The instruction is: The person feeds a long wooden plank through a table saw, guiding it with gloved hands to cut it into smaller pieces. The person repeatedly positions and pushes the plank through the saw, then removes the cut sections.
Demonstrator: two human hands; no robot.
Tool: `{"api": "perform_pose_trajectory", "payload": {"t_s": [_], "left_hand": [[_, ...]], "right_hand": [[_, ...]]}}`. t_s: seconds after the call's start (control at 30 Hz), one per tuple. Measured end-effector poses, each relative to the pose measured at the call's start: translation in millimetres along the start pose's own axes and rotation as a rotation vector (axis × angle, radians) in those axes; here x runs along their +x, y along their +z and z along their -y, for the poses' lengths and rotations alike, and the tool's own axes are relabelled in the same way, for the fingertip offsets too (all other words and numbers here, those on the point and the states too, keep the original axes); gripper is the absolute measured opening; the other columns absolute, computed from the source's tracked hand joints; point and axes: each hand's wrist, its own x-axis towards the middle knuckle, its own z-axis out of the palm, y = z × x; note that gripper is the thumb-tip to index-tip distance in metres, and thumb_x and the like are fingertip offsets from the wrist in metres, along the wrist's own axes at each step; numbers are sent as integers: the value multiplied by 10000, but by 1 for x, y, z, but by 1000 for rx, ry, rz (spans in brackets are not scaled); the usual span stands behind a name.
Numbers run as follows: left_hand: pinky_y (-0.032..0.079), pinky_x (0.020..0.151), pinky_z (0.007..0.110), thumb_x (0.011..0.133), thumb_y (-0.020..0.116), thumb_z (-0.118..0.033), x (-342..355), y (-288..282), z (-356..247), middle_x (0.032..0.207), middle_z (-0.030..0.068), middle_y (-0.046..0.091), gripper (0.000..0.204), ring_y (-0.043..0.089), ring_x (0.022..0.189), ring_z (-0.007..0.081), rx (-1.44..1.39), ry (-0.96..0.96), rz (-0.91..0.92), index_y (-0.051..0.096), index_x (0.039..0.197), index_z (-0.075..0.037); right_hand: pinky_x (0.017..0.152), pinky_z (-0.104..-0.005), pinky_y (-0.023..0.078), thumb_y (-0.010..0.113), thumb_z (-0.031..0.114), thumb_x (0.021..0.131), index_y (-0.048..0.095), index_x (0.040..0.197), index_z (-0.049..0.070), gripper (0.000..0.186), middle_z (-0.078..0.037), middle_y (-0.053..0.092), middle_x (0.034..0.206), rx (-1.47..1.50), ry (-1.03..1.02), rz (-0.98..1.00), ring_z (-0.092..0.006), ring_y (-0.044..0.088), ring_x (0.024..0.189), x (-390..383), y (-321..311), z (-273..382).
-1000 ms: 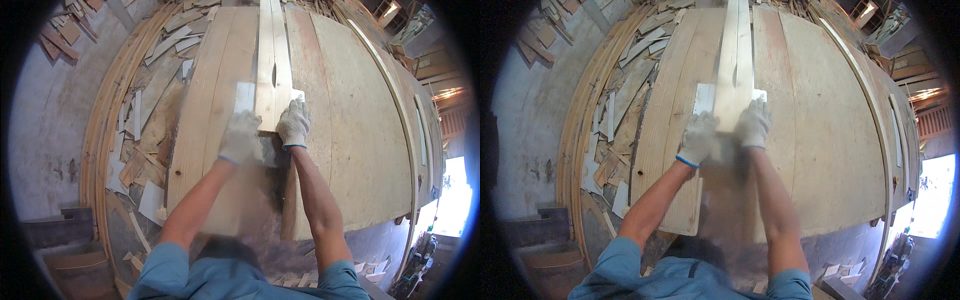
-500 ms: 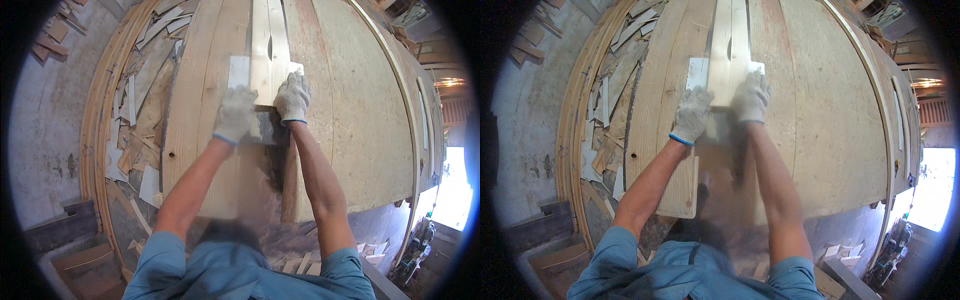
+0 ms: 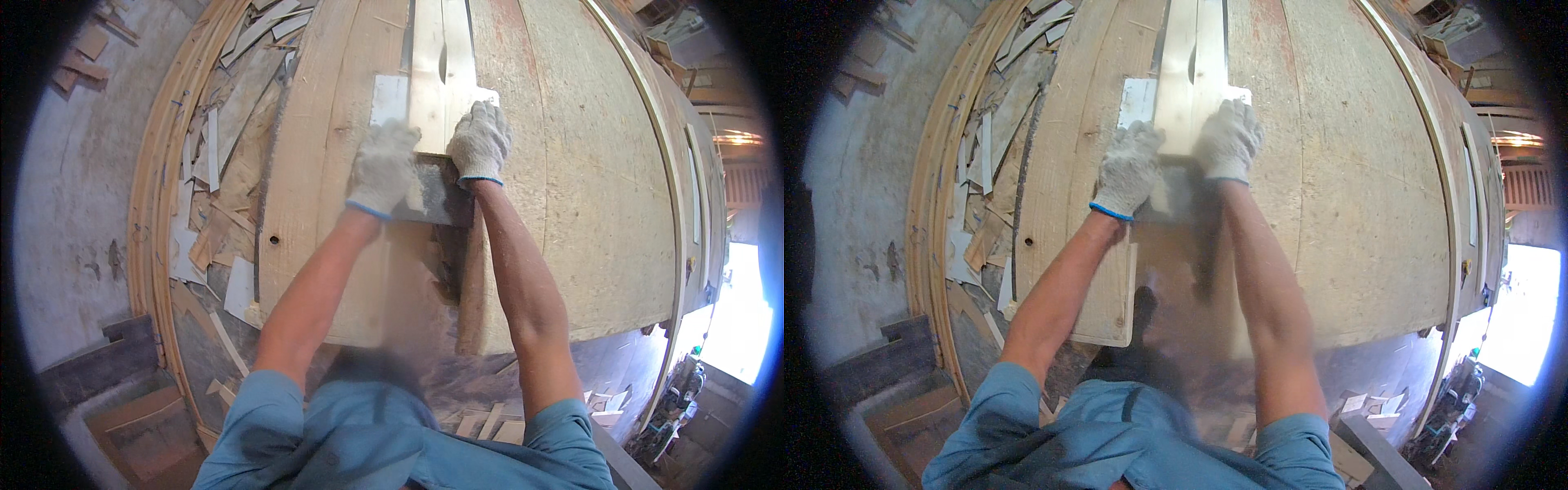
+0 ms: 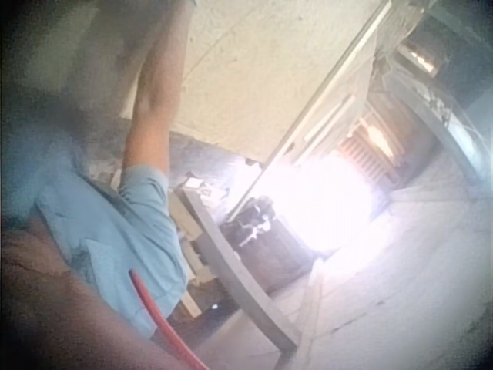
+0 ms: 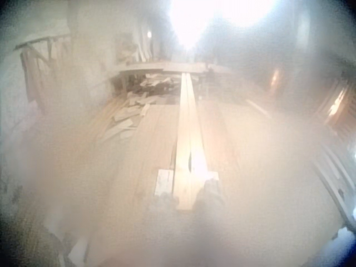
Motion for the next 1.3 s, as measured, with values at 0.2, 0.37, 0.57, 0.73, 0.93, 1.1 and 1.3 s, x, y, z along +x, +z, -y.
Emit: {"api": "perform_pose_trajectory", "payload": {"t_s": [0.2,0.37,0.57,0.73,0.93,1.1,1.3], "left_hand": [[415,1166,516,882,678,-169,1,7,1,1353,139,685,441,582,1353,348,-6,15,-100,700,1321,-136],[447,1120,522,891,654,-166,4,7,2,1298,131,696,399,611,1291,348,29,-16,-83,710,1283,-113],[458,1116,512,889,644,-188,8,2,1,1336,130,685,396,601,1321,339,-7,-15,-52,717,1269,-107],[393,1190,538,881,633,-189,4,-5,-10,1399,123,669,426,557,1402,345,61,-30,-21,714,1295,-125],[377,1200,539,872,635,-191,1,6,1,1385,128,671,468,542,1411,363,-41,-21,-78,691,1326,-95],[440,1112,456,915,602,-149,3,3,-4,1314,80,690,343,563,1334,306,50,29,-157,716,1234,-94],[404,1171,520,895,627,-147,3,3,-1,1348,136,670,431,560,1370,342,-9,-22,-86,679,1319,-94]], "right_hand": [[1179,-521,346,536,269,984,617,1381,23,474,-212,591,1490,2,17,5,-385,477,1445,3,7,-3],[1124,-517,396,531,265,1006,653,1306,39,395,-209,637,1387,11,-14,21,-390,548,1336,6,0,3],[1058,-534,430,535,233,995,655,1203,35,312,-215,646,1302,15,-72,-63,-403,575,1250,7,11,-7],[1187,-531,357,525,259,1022,614,1399,27,452,-233,566,1511,11,18,18,-409,471,1451,4,0,1],[1202,-527,344,511,279,1035,629,1398,36,452,-231,574,1513,35,26,2,-404,470,1460,3,3,1],[1210,-512,337,514,296,1039,633,1398,47,453,-204,579,1520,10,23,-21,-386,490,1447,2,10,-5],[1216,-499,309,487,275,1017,601,1409,29,477,-205,563,1535,23,52,46,-355,456,1480,3,5,-1]]}}
